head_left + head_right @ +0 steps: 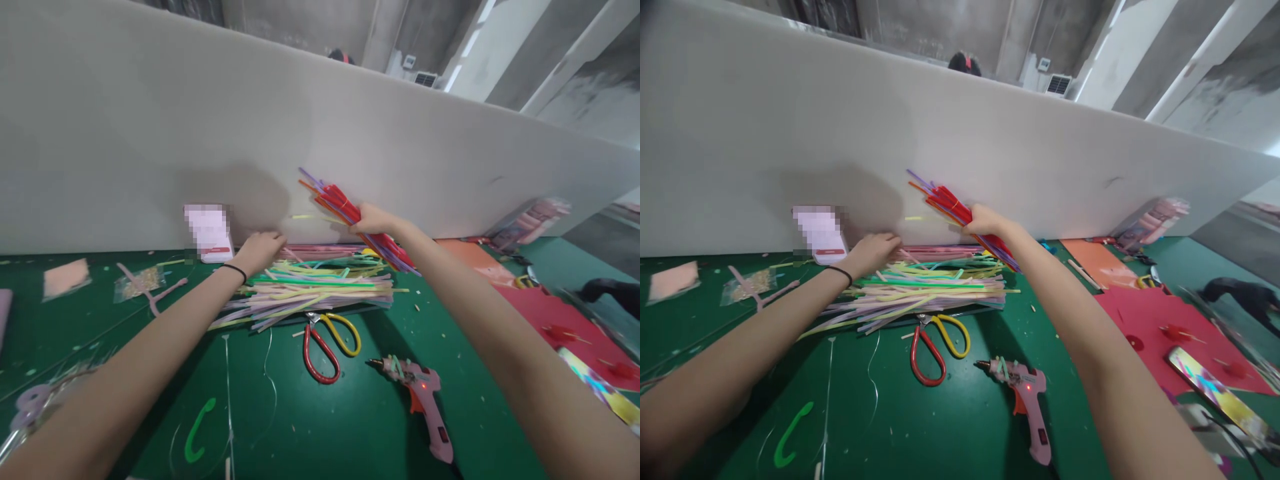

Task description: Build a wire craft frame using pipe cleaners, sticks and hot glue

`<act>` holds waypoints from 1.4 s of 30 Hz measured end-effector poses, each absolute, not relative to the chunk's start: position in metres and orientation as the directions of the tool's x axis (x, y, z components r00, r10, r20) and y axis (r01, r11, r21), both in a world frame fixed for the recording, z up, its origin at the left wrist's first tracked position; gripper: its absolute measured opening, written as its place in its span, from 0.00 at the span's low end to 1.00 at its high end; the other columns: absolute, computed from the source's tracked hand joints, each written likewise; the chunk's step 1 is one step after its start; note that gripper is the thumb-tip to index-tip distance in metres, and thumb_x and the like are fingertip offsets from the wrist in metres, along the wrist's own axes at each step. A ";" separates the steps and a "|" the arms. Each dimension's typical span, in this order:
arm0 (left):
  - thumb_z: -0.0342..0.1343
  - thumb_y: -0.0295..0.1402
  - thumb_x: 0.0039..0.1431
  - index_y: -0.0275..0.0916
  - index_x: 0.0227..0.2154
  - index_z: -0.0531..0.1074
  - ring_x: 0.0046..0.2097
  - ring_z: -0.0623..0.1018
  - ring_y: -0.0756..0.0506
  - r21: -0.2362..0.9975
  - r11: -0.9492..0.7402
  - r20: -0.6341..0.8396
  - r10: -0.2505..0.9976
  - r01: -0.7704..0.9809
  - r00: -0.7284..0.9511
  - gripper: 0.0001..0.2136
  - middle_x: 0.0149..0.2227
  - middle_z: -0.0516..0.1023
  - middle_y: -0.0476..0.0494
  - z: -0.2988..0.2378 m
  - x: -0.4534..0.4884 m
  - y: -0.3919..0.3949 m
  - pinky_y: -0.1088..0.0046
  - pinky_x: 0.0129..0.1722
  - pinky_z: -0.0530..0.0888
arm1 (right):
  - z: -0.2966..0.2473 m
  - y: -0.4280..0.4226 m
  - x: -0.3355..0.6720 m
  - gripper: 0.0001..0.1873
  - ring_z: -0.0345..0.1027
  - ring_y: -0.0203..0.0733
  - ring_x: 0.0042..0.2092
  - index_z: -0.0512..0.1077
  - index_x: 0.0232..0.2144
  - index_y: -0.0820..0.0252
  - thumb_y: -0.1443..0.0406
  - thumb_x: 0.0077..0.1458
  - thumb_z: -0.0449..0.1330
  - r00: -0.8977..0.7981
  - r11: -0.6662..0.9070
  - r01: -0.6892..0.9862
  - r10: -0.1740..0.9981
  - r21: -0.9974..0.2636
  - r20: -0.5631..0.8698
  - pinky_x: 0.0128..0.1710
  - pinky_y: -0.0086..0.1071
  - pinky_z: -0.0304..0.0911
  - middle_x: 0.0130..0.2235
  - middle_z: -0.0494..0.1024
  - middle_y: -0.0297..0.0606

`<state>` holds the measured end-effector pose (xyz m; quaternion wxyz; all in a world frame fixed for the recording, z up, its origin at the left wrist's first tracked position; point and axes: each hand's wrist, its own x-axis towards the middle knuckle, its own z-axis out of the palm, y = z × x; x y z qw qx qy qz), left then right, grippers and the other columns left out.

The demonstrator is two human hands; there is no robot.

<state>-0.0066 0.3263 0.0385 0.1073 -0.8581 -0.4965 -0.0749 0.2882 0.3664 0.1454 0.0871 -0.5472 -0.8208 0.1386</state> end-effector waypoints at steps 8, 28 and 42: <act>0.48 0.39 0.61 0.38 0.47 0.71 0.46 0.77 0.41 -0.051 -0.421 0.165 0.891 0.906 0.423 0.16 0.44 0.79 0.38 0.026 -0.009 0.339 0.70 0.42 0.71 | 0.143 0.371 0.297 0.13 0.69 0.41 0.29 0.71 0.34 0.59 0.65 0.42 0.63 -0.389 0.373 0.875 0.921 -0.307 0.011 0.28 0.30 0.61 0.28 0.75 0.33; 0.50 0.27 0.58 0.32 0.46 0.72 0.46 0.78 0.38 -0.168 -0.483 0.045 0.867 0.859 0.496 0.14 0.42 0.78 0.31 0.037 0.014 0.337 0.66 0.43 0.72 | 0.138 0.363 0.302 0.18 0.70 0.41 0.32 0.72 0.39 0.58 0.61 0.42 0.65 -0.403 0.368 0.852 0.915 -0.373 -0.016 0.29 0.29 0.62 0.32 0.78 0.33; 0.48 0.35 0.59 0.38 0.44 0.75 0.47 0.79 0.36 -0.128 -0.382 -0.009 0.923 0.915 0.384 0.15 0.45 0.80 0.31 0.087 0.009 0.343 0.66 0.42 0.72 | 0.155 0.354 0.317 0.12 0.68 0.39 0.29 0.71 0.34 0.60 0.67 0.43 0.62 -0.340 0.320 0.902 0.940 -0.289 -0.022 0.27 0.27 0.59 0.28 0.75 0.32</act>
